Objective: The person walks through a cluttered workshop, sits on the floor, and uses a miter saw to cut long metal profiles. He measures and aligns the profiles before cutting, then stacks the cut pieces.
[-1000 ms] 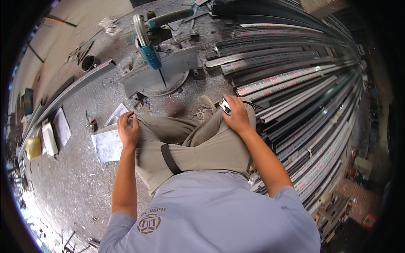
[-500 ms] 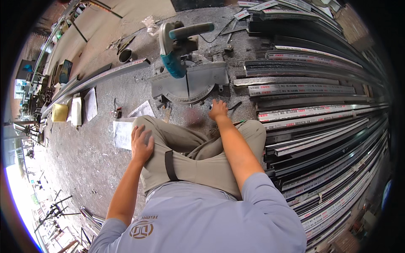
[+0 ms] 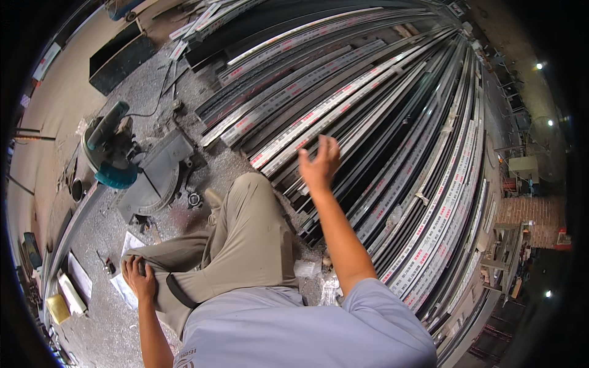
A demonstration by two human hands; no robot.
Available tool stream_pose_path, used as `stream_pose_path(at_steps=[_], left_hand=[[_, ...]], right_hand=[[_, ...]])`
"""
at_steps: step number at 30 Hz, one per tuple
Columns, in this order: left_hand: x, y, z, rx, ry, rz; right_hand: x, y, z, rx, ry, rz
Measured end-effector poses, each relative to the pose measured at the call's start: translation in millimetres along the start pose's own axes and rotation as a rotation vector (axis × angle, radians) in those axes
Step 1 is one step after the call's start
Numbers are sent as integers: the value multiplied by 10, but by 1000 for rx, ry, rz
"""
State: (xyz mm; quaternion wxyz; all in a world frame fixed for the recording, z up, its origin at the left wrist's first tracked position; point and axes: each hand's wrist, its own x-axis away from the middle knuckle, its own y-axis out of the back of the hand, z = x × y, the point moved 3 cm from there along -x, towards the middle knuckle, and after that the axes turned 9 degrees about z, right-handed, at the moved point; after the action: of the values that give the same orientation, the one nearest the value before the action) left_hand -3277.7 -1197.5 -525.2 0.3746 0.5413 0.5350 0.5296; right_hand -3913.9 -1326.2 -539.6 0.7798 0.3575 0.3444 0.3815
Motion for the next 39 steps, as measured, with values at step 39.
stream_pose_path(at_steps=[39], left_hand=[[-125, -31, -140, -132, 148, 148]], right_hand=[[1754, 1115, -2121, -736, -912, 147]])
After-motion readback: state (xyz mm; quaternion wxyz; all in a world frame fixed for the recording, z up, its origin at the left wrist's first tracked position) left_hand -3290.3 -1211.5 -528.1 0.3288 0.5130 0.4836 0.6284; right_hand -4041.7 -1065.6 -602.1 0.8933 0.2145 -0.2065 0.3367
